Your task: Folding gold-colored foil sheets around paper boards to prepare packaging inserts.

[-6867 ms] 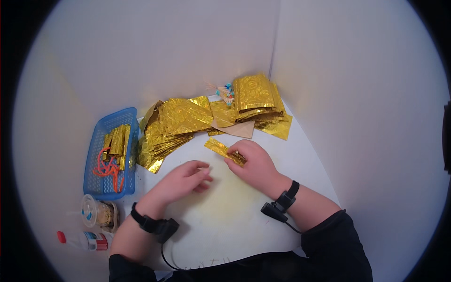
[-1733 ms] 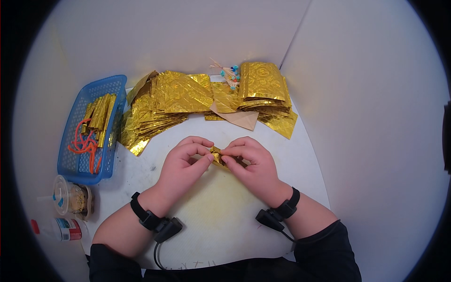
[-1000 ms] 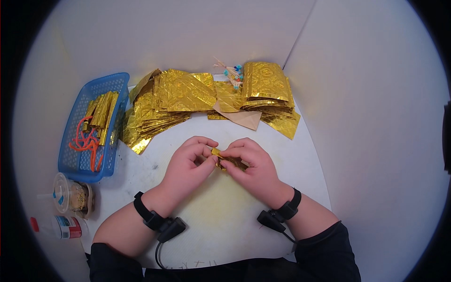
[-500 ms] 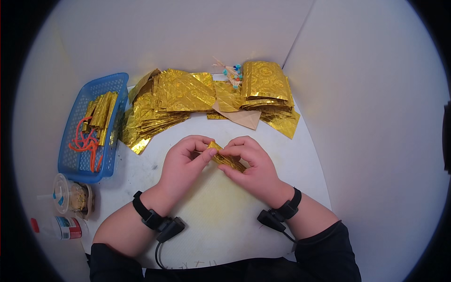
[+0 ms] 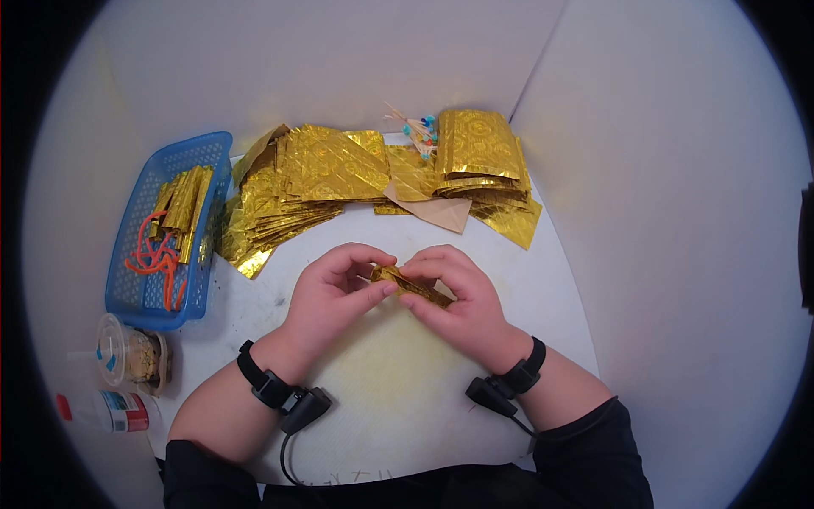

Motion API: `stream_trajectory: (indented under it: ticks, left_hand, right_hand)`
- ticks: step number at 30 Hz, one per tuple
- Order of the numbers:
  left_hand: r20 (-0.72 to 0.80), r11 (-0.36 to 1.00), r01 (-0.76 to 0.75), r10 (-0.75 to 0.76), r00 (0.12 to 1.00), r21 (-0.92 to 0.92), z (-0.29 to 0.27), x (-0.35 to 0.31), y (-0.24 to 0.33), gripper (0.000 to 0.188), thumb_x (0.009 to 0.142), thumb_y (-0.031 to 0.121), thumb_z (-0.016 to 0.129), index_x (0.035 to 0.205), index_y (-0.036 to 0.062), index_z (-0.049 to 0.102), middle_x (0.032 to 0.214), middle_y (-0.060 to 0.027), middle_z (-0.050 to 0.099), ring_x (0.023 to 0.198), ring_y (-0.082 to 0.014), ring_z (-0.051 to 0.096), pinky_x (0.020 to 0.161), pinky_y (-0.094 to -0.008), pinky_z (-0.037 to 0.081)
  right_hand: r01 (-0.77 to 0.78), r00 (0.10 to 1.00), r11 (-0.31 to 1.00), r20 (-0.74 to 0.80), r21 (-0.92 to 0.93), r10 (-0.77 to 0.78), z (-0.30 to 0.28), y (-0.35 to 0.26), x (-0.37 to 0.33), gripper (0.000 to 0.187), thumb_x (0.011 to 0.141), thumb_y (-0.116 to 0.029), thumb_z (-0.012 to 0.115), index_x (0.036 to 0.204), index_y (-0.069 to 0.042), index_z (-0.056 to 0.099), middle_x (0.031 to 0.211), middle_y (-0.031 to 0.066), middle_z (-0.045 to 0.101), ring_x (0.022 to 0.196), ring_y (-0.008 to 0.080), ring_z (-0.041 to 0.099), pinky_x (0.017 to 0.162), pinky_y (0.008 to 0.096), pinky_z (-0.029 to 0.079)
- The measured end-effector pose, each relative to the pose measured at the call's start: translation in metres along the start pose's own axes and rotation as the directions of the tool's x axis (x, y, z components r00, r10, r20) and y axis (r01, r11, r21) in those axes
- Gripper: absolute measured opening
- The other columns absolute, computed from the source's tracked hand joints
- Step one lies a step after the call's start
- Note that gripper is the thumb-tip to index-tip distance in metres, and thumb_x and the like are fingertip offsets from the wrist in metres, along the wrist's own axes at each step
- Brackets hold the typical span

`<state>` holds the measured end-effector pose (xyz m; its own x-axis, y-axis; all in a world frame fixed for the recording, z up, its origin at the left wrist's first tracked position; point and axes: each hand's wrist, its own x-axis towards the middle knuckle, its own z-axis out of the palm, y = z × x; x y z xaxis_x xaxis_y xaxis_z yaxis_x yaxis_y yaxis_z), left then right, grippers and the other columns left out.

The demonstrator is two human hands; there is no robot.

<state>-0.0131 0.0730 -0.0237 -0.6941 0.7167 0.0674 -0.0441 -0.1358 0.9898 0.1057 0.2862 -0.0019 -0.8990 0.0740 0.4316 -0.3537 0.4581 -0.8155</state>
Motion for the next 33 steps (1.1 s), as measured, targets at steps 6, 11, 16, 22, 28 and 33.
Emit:
stream_trajectory:
  ticks: [6, 11, 16, 22, 28, 33]
  left_hand:
    - [0.063, 0.979, -0.199, 0.201, 0.977, -0.04, -0.004, 0.003, -0.014, 0.034, 0.103, 0.0, 0.085, 0.135, 0.0057, 0.074, 0.142, -0.0069, 0.074, 0.121, -0.0115, 0.072, 0.097, -0.0279, 0.062]
    - [0.114, 0.978, -0.176, 0.189, 0.975, -0.115, -0.002, 0.004, -0.01, 0.036, 0.104, -0.002, 0.083, 0.139, 0.0041, 0.075, 0.147, -0.0106, 0.073, 0.131, -0.0192, 0.073, 0.108, -0.0334, 0.063]
    - [0.082, 0.986, -0.16, 0.163, 0.983, -0.043, -0.001, 0.001, -0.002, 0.03, 0.104, -0.002, 0.083, 0.133, 0.0027, 0.079, 0.146, -0.0116, 0.075, 0.132, -0.0211, 0.074, 0.109, -0.035, 0.064]
    - [0.087, 0.985, -0.171, 0.171, 0.982, -0.005, -0.002, -0.001, -0.002, 0.026, 0.102, -0.007, 0.082, 0.127, 0.0009, 0.079, 0.148, -0.0167, 0.073, 0.133, -0.0246, 0.073, 0.114, -0.0405, 0.063]
    - [0.092, 0.987, -0.154, 0.157, 0.983, -0.035, 0.001, 0.0, -0.002, 0.031, 0.103, -0.005, 0.083, 0.133, 0.0012, 0.078, 0.145, -0.0133, 0.075, 0.131, -0.0207, 0.073, 0.111, -0.0371, 0.063]
    - [0.066, 0.991, -0.056, 0.065, 0.996, -0.125, 0.0, 0.001, -0.001, 0.039, 0.103, -0.003, 0.084, 0.141, 0.0011, 0.075, 0.142, -0.0093, 0.077, 0.128, -0.0173, 0.074, 0.107, -0.0333, 0.064]
  right_hand:
    - [0.08, 0.997, 0.994, 0.013, -0.068, -0.079, -0.003, 0.004, 0.001, 0.023, 0.099, -0.009, 0.088, 0.121, -0.007, 0.082, 0.121, 0.0112, 0.08, 0.11, 0.0296, 0.077, 0.096, 0.0392, 0.063]
    - [0.128, 0.992, 0.986, -0.002, -0.11, -0.129, -0.004, 0.005, 0.001, 0.022, 0.098, -0.01, 0.089, 0.12, -0.007, 0.083, 0.12, 0.0105, 0.08, 0.109, 0.03, 0.077, 0.096, 0.0403, 0.063]
    - [0.127, 0.991, 0.987, -0.016, -0.1, -0.129, -0.003, 0.001, 0.001, 0.023, 0.098, -0.009, 0.089, 0.119, -0.007, 0.083, 0.119, 0.0106, 0.08, 0.109, 0.0298, 0.077, 0.095, 0.0407, 0.063]
    - [0.082, 0.995, 0.992, -0.04, -0.1, -0.086, -0.003, -0.003, 0.002, 0.025, 0.097, -0.009, 0.089, 0.121, -0.006, 0.083, 0.119, 0.0103, 0.08, 0.109, 0.0294, 0.076, 0.095, 0.0409, 0.062]
    - [0.18, 0.983, 0.962, 0.002, -0.206, -0.183, -0.005, -0.001, 0.001, 0.024, 0.098, -0.011, 0.089, 0.121, -0.006, 0.083, 0.118, 0.0098, 0.079, 0.106, 0.0291, 0.076, 0.094, 0.0398, 0.062]
    - [0.092, 0.995, 0.989, -0.029, -0.112, -0.095, -0.003, -0.004, 0.002, 0.032, 0.098, -0.009, 0.09, 0.128, -0.006, 0.079, 0.118, 0.0119, 0.077, 0.108, 0.0297, 0.075, 0.094, 0.0395, 0.062]
